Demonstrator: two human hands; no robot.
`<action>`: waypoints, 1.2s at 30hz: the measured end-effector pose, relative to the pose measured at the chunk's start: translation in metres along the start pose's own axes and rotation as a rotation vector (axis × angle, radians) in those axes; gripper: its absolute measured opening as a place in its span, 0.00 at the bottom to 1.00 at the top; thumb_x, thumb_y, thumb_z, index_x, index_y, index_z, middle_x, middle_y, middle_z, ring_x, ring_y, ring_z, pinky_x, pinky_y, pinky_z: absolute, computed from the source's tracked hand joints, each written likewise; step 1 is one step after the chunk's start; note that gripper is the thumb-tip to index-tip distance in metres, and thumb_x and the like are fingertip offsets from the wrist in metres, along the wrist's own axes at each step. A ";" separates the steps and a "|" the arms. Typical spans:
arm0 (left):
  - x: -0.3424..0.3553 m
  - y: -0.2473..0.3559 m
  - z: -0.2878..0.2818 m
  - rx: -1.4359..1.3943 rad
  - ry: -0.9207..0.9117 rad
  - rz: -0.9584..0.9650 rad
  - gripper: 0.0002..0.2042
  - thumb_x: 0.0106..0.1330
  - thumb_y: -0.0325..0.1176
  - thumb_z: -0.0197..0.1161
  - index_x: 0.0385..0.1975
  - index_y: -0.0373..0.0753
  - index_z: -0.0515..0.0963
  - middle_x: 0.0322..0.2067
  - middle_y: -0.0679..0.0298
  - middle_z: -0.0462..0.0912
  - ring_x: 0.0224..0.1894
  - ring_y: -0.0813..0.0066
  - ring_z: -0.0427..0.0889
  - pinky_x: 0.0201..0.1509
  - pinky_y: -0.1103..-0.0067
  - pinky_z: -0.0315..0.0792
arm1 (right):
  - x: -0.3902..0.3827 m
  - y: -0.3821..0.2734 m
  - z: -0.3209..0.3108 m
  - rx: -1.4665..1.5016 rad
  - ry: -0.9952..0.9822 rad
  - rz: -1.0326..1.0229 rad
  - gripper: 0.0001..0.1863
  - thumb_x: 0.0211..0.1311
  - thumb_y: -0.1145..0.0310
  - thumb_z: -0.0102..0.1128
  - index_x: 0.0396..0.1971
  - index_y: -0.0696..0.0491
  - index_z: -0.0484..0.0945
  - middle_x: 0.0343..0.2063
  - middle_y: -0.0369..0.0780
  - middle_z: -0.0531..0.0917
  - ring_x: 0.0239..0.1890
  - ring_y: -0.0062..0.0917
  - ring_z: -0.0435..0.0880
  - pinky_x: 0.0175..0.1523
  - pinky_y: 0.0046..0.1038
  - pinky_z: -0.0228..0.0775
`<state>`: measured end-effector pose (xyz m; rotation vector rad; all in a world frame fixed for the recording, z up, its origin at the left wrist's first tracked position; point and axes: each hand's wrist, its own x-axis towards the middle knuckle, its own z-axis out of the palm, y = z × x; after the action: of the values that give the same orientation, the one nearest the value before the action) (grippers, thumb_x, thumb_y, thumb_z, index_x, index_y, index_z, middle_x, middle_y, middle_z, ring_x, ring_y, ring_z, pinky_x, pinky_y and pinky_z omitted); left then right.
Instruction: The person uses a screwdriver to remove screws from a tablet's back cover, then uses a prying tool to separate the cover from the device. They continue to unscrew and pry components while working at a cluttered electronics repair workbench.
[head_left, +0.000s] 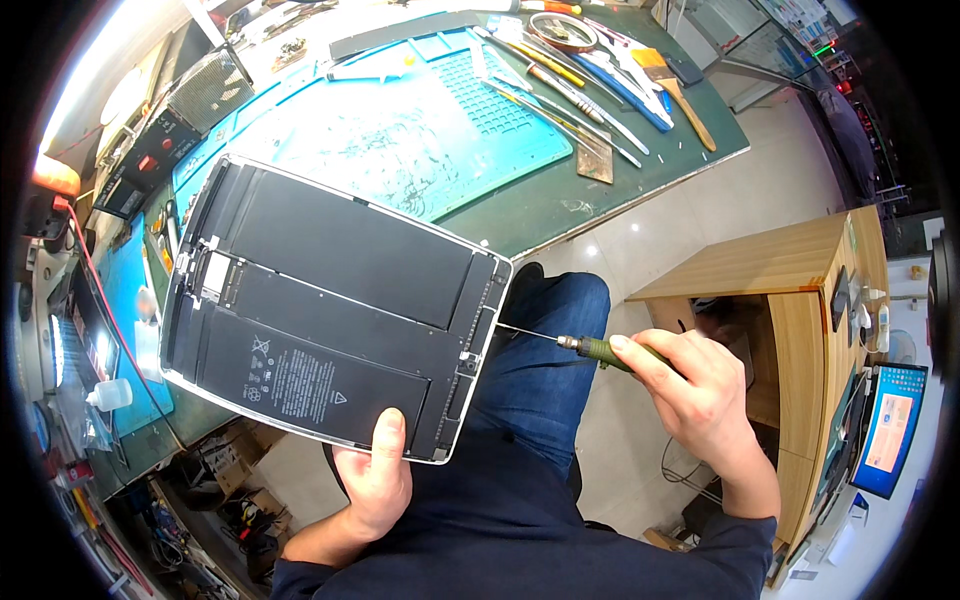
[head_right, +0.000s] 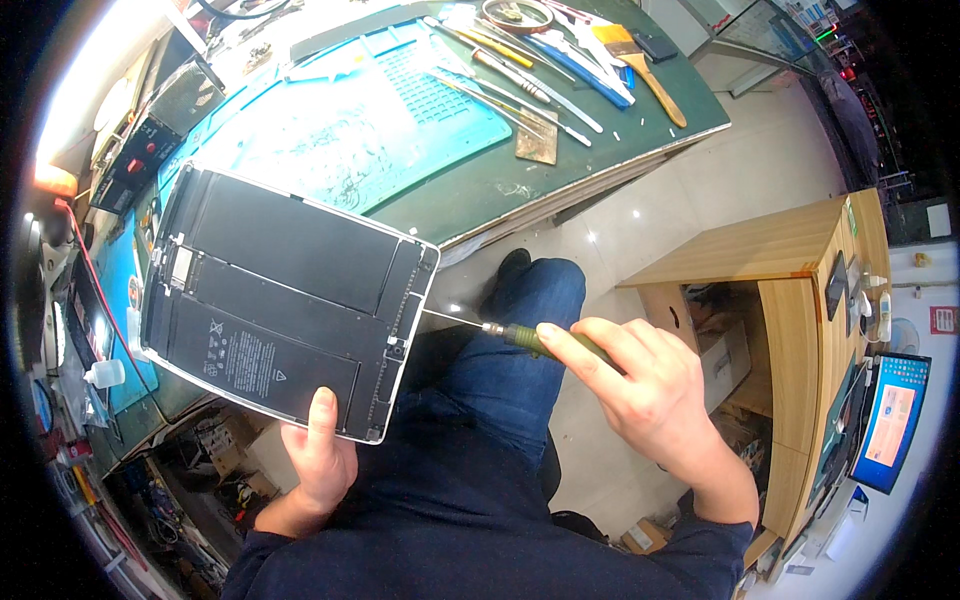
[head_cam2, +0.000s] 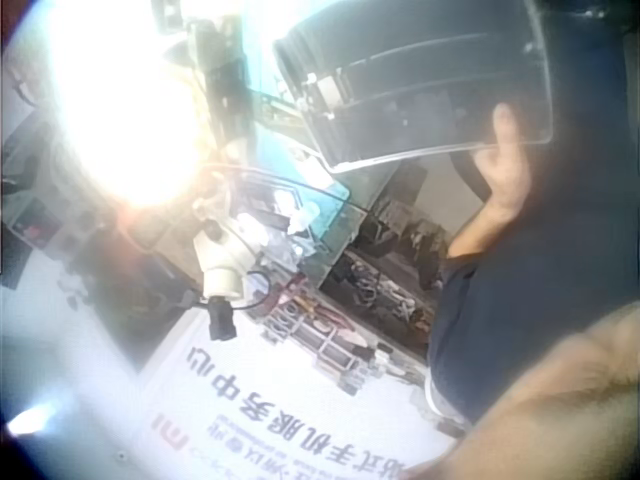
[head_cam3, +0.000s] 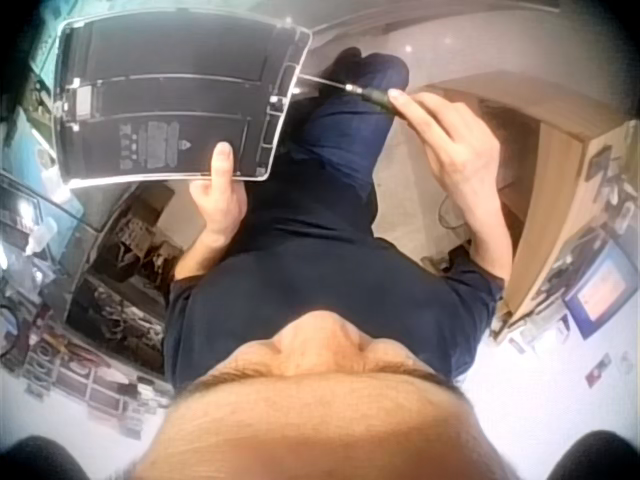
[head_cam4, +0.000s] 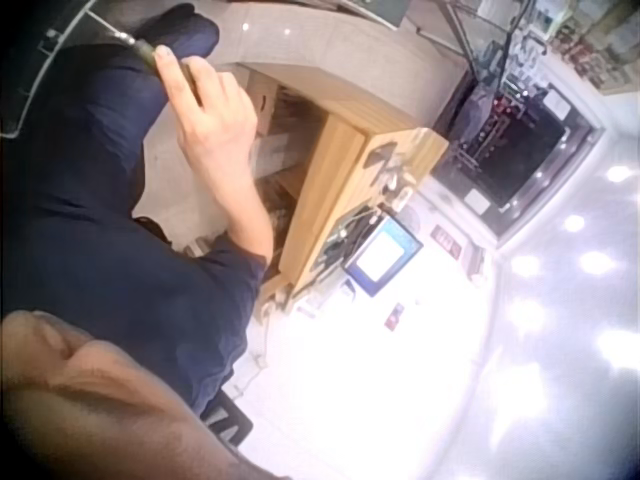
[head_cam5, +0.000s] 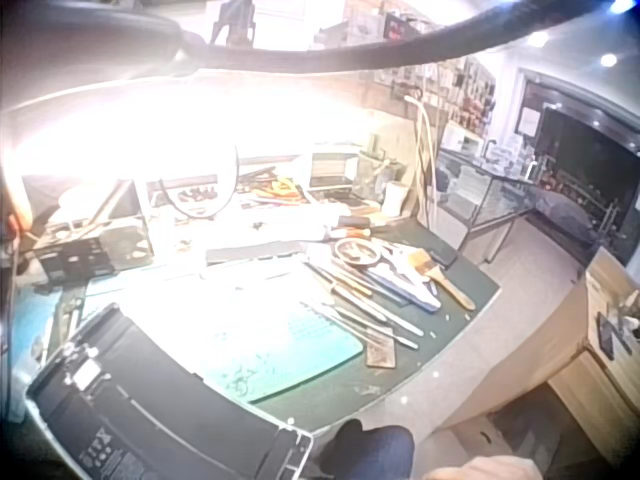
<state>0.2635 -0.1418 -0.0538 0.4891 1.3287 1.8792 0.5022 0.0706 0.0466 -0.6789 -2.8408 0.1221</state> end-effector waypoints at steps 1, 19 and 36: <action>0.000 0.000 0.000 0.001 0.003 0.001 0.18 0.77 0.28 0.58 0.64 0.31 0.70 0.58 0.57 0.79 0.58 0.69 0.80 0.66 0.70 0.72 | 0.000 0.000 -0.001 0.006 -0.011 -0.009 0.27 0.51 0.75 0.69 0.55 0.44 0.86 0.39 0.34 0.84 0.30 0.24 0.79 0.34 0.26 0.73; -0.001 -0.001 0.000 -0.014 0.022 -0.007 0.19 0.77 0.27 0.58 0.65 0.32 0.69 0.58 0.57 0.79 0.59 0.68 0.80 0.66 0.69 0.73 | -0.002 -0.005 -0.003 -0.012 -0.029 0.008 0.28 0.50 0.74 0.70 0.56 0.43 0.86 0.40 0.34 0.84 0.32 0.24 0.80 0.35 0.25 0.74; 0.000 0.000 0.001 -0.001 0.002 0.010 0.21 0.77 0.27 0.58 0.67 0.32 0.67 0.60 0.57 0.77 0.60 0.68 0.78 0.68 0.69 0.71 | -0.006 -0.005 0.001 0.011 -0.030 -0.015 0.29 0.51 0.74 0.69 0.57 0.43 0.85 0.40 0.34 0.84 0.30 0.23 0.79 0.33 0.25 0.74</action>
<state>0.2644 -0.1414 -0.0531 0.4941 1.3292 1.8893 0.5055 0.0636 0.0453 -0.6594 -2.8711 0.1463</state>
